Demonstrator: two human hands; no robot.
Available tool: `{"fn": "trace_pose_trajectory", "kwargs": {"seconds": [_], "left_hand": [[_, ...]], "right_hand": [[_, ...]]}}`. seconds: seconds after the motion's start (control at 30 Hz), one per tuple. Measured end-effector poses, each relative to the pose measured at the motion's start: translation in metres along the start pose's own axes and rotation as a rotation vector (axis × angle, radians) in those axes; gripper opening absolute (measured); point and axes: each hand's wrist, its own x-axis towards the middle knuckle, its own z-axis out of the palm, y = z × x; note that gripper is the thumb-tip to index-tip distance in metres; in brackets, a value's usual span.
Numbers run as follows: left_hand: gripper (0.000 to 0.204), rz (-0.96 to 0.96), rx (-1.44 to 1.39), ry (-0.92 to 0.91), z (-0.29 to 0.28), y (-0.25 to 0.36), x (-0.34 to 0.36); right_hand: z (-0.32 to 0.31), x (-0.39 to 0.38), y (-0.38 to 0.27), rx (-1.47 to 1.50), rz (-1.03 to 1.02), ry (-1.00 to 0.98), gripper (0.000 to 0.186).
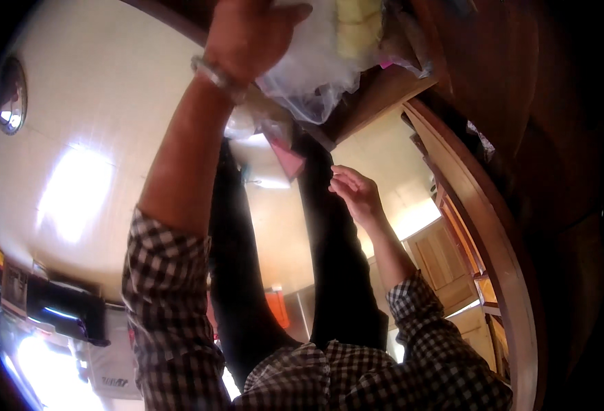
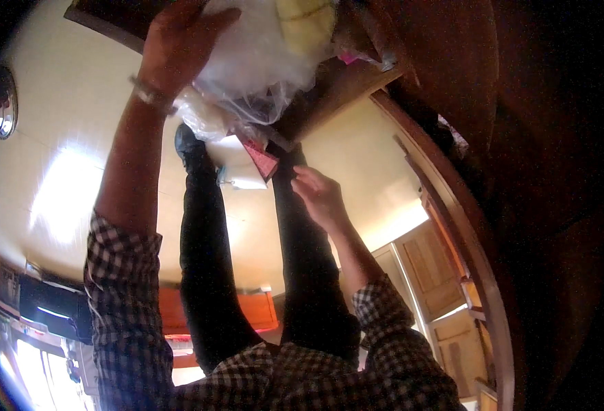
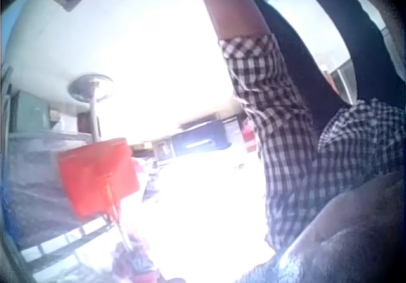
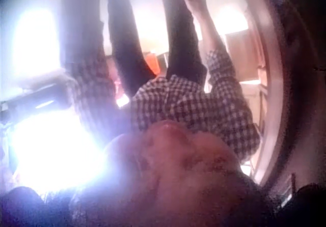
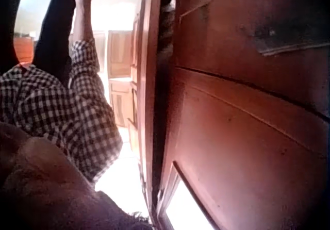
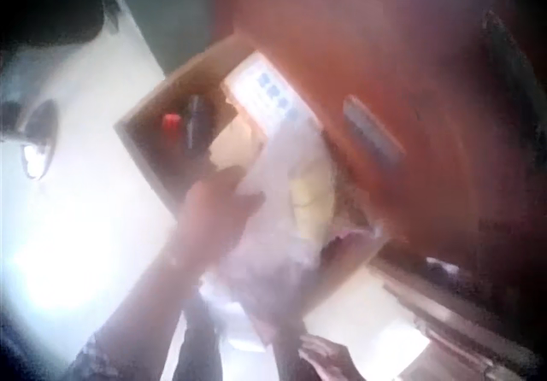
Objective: The person sorts through items in a wooden cabinet drawer, handling plastic bags, paper documents, red envelopes, and a folder while moving them between the drawer and the top of the cabinet.
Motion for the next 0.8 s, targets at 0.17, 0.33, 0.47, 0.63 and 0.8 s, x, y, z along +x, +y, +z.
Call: {"fn": "trace_pose_trajectory", "kwargs": {"seconds": [0.17, 0.33, 0.47, 0.63, 0.8], "left_hand": [[0.028, 0.346, -0.349, 0.004, -0.038, -0.023, -0.062], [0.031, 0.115, -0.752, 0.238, -0.067, -0.075, -0.111], [0.033, -0.045, -0.923, 0.317, -0.074, -0.115, -0.148], [0.035, -0.127, -0.953, 0.317, -0.054, -0.142, -0.175], [0.044, -0.154, -1.027, 0.299, -0.062, -0.182, -0.199]], "right_hand": [[0.011, -0.004, -0.027, 0.109, -0.008, -0.016, 0.036], [0.013, -0.009, -0.06, 0.099, -0.171, -0.018, 0.03], [0.02, -0.002, -0.088, -0.191, -0.612, -0.017, 0.027], [0.033, 0.011, -0.092, 0.258, -0.29, -0.138, 0.043], [0.058, 0.015, -0.075, 0.423, -0.214, -0.221, 0.061]]}}
